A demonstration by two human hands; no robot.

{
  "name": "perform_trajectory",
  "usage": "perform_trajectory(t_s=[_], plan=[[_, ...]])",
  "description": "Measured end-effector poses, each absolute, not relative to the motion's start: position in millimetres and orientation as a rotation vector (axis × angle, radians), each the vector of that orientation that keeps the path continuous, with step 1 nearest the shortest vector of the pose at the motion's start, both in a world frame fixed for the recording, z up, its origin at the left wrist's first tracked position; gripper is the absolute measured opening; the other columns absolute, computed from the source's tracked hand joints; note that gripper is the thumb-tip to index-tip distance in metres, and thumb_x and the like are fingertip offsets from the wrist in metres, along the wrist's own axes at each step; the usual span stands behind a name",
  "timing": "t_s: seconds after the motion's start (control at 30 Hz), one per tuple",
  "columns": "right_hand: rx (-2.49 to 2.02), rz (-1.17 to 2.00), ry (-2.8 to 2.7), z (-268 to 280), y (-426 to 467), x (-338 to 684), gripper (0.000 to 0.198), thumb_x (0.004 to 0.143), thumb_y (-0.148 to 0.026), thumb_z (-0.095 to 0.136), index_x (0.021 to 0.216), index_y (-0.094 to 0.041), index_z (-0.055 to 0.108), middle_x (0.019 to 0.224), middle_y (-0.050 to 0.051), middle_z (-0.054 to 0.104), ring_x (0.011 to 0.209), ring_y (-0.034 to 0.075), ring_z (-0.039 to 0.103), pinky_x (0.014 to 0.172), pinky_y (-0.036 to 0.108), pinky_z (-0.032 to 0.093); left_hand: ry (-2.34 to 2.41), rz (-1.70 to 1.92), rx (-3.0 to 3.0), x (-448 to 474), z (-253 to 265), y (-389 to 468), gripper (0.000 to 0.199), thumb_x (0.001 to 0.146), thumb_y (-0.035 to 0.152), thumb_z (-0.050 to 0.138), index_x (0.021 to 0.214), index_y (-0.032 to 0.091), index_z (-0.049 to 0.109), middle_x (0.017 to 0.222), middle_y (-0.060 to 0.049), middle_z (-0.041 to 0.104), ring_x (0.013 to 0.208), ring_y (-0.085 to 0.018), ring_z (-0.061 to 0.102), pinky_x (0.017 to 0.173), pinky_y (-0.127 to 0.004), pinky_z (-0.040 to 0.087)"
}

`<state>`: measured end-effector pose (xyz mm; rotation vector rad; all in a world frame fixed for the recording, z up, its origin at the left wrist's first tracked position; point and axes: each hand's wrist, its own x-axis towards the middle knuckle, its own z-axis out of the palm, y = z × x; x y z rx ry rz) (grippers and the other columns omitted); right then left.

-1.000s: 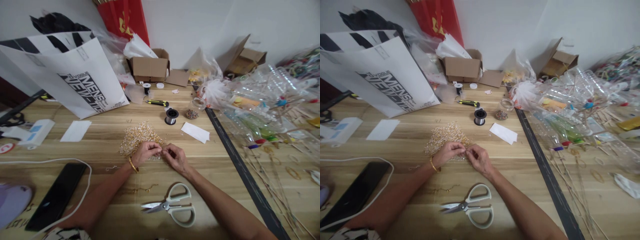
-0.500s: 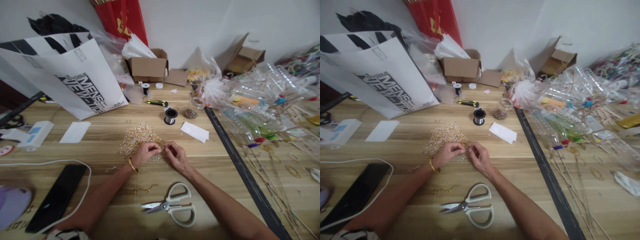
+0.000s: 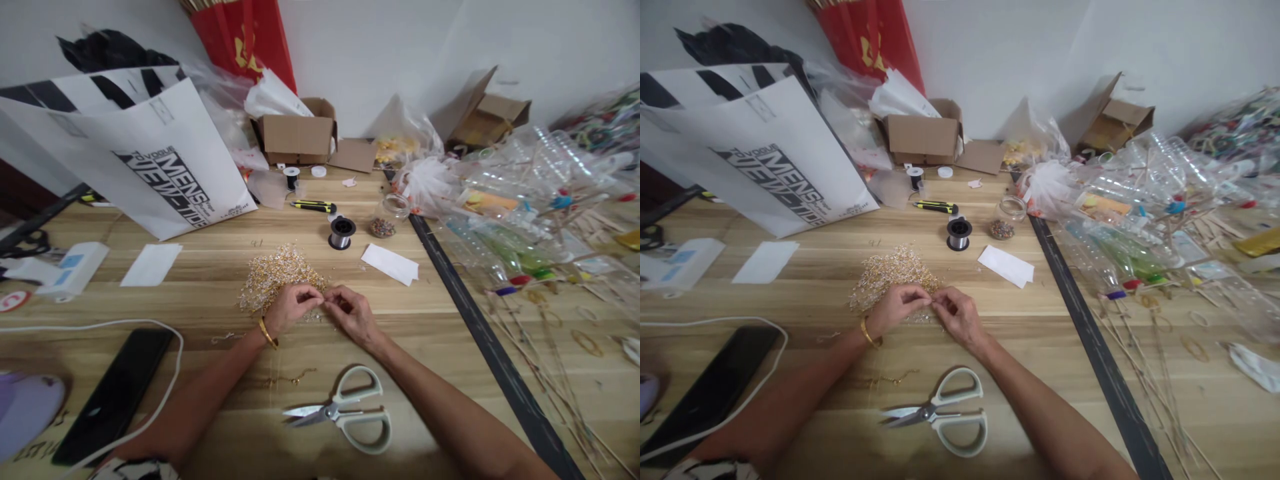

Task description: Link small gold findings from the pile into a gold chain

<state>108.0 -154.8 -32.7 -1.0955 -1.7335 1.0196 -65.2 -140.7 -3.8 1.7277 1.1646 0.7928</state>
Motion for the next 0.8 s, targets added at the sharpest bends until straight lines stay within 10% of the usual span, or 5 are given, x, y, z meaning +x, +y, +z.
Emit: perform_trajectory(t_s=[0.8], plan=[[-1.162,0.980,-1.617,-33.4,-150.3,109.5,0.015,0.081,-0.028,0.051,0.076,-0.015,0.057,0.064,0.000,0.054,0.057,0.012,0.048,0.052,0.021,0.038,1.246,0.570,2.596,-58.2,-12.8,-139.5,0.018,0.086,0.019,0.049,0.077,0.015,0.064,0.077,-0.007,0.057,0.085,-0.021,0.044,0.079,-0.036,0.040]])
